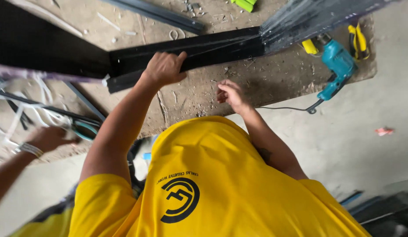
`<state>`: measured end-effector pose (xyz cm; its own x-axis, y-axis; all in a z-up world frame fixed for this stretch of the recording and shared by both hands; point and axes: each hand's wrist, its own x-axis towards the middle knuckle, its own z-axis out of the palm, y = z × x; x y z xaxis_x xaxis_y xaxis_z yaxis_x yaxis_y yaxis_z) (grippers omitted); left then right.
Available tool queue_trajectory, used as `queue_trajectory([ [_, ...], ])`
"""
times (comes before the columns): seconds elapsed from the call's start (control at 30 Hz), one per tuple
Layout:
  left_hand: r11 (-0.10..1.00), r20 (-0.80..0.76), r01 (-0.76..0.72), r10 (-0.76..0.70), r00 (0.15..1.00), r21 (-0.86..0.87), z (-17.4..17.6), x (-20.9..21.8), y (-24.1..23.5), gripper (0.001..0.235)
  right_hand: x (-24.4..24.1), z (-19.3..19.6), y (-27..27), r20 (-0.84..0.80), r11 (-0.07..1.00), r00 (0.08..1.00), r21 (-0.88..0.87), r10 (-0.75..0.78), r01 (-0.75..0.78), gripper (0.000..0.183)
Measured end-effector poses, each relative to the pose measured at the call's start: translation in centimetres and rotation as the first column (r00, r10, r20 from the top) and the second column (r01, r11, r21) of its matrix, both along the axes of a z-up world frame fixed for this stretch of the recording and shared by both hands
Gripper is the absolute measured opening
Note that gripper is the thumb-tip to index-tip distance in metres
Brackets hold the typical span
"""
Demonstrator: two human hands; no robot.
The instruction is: Assembling a metal frame by inserting slats and securing them with a hand riveter.
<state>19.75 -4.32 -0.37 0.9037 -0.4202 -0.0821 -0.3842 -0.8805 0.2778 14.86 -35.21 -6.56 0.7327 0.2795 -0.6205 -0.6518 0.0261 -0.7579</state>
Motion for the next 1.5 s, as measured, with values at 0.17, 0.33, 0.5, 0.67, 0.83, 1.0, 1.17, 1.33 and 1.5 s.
queue_trajectory([
  [0.17,0.992,0.008,0.031,-0.033,0.999,0.124,1.2,1.9,-1.7,0.029,-0.8,2.1,0.5,0.067,0.991,0.992,0.070,0.110,-0.114,0.015],
  [0.33,0.996,0.177,-0.024,0.008,0.984,0.088,-2.0,3.4,-1.7,0.031,-1.7,2.1,0.7,0.066,0.988,0.986,0.020,0.152,-0.154,0.015],
  [0.5,0.998,0.272,-0.060,0.051,0.961,0.025,-3.0,2.7,-1.8,0.057,-2.2,2.9,1.4,0.040,0.988,0.988,-0.031,0.152,-0.151,0.018],
  [0.67,0.989,-0.078,-0.075,0.086,0.993,0.128,-1.3,2.6,-2.2,0.077,-2.7,2.9,1.0,0.084,0.984,0.981,-0.020,0.175,-0.174,0.013],
  [0.83,0.986,0.084,-0.136,0.129,0.988,0.093,-4.5,2.5,-2.9,0.068,-2.5,3.4,1.2,0.093,0.981,0.980,-0.098,0.178,-0.169,0.011],
  [1.0,0.978,0.155,-0.209,0.207,0.966,-0.006,-3.6,1.6,-3.2,0.058,-2.4,4.4,1.8,0.103,0.970,0.971,-0.136,0.217,-0.202,0.017],
  [1.17,0.956,0.067,-0.280,0.287,0.956,-0.088,-3.9,1.4,-3.9,0.059,-0.8,5.4,1.5,0.151,0.960,0.959,-0.184,0.241,-0.212,0.015],
  [1.33,0.932,0.155,-0.317,0.344,0.926,-0.174,-4.8,1.0,-4.5,0.060,2.1,6.9,1.1,0.254,0.981,0.956,-0.163,0.145,-0.106,0.014],
  [1.5,0.927,-0.005,-0.361,0.363,0.932,-0.098,-2.5,0.8,-4.8,0.060,3.6,6.5,1.1,0.369,0.977,0.917,-0.194,0.153,-0.085,0.011],
])
